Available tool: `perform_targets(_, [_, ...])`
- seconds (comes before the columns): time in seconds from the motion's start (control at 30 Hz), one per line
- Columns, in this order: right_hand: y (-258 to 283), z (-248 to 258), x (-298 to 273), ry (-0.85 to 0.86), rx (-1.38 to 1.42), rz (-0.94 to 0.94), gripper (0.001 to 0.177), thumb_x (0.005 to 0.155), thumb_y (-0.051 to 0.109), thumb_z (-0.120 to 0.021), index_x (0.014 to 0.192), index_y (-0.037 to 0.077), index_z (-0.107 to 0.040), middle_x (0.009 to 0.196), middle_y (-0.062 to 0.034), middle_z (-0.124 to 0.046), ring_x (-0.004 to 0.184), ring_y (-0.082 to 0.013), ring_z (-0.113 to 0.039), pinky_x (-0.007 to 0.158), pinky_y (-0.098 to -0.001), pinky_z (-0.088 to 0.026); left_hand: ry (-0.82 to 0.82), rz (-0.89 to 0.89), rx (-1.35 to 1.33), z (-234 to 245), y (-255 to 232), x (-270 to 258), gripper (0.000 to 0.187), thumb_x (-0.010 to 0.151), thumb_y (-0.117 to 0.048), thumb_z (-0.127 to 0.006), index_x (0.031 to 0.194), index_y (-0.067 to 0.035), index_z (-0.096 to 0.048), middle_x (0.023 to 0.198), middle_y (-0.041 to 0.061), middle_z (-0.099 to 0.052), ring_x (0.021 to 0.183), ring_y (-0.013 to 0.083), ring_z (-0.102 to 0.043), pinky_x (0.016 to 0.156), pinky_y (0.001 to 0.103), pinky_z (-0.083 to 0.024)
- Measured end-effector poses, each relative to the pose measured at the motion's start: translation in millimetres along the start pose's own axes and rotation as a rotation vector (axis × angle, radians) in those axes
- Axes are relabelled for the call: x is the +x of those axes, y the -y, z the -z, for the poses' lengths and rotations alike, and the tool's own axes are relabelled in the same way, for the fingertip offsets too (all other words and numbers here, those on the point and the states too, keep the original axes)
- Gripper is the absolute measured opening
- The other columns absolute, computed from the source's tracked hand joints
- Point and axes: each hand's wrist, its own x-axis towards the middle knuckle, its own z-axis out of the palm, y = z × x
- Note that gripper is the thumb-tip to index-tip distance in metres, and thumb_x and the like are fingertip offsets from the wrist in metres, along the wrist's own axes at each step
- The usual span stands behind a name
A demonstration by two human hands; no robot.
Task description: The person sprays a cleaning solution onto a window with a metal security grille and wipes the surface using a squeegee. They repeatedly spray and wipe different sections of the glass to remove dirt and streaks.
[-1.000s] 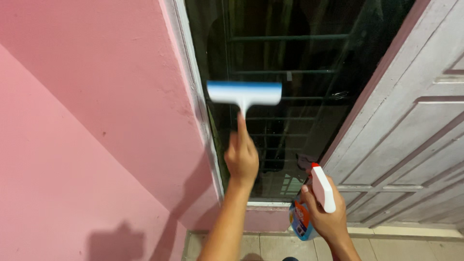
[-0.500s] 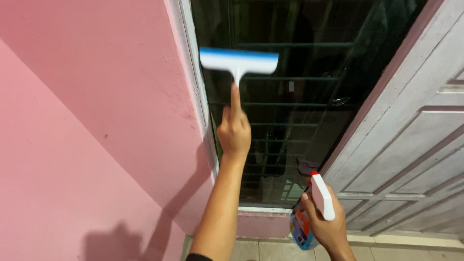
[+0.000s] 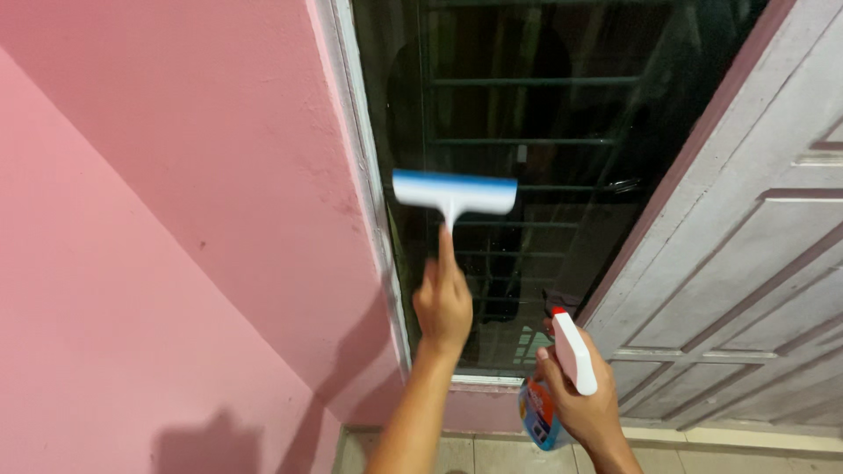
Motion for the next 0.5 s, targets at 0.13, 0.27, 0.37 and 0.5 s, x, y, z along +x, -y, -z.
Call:
perform_targets(0.13, [8,-1,2,-0.003,-0.042,-0.004,0.045,0.088,0.012,-0.07,0.131,0.001,-0.061,0.094,-0.0102,-0.074,0.071,-0.0151,-0.071,0.065,-0.0327,-0.06,-0.087,-0.109,-0.043,4,-23,113,0.071,0.105,0.001,-0.058,0.164,-0.025,-0.028,0.084,0.007,-0.059,0.058,0.0185,-0.059,0.049,0.033,-0.05])
perform_targets(0.27, [14,-2,9,-0.007,0.001,-0.056,0.047,0.088,0.014,-0.07,0.132,0.002,-0.06,0.099,-0.0093,-0.073,0.07,-0.0168,-0.072,0.064,-0.0337,-0.06,-0.029,-0.098,0.022,-1,-29,193,0.069,0.108,0.001,-0.055,0.163,-0.027,-0.026,0.078,0.002,-0.059,0.053,0.0131,-0.057,0.045,0.028,-0.05])
perform_targets(0.37, [14,2,13,-0.031,-0.035,-0.018,0.046,0.088,0.014,-0.07,0.132,0.002,-0.061,0.098,-0.0104,-0.073,0.071,-0.0168,-0.073,0.065,-0.0329,-0.059,-0.07,-0.123,-0.028,-7,-24,189,0.073,0.105,0.002,-0.055,0.164,-0.028,-0.025,0.08,0.002,-0.059,0.057,0.0143,-0.058,0.049,0.029,-0.052])
perform_targets(0.5, [6,3,13,-0.062,-0.012,0.0,0.045,0.088,0.012,-0.071,0.131,0.001,-0.062,0.094,-0.0094,-0.071,0.072,-0.0153,-0.069,0.065,-0.0323,-0.057,-0.125,-0.104,0.069,-16,-2,131,0.072,0.1,0.003,-0.058,0.162,-0.024,-0.033,0.084,0.01,-0.059,0.062,0.0271,-0.06,0.054,0.04,-0.051])
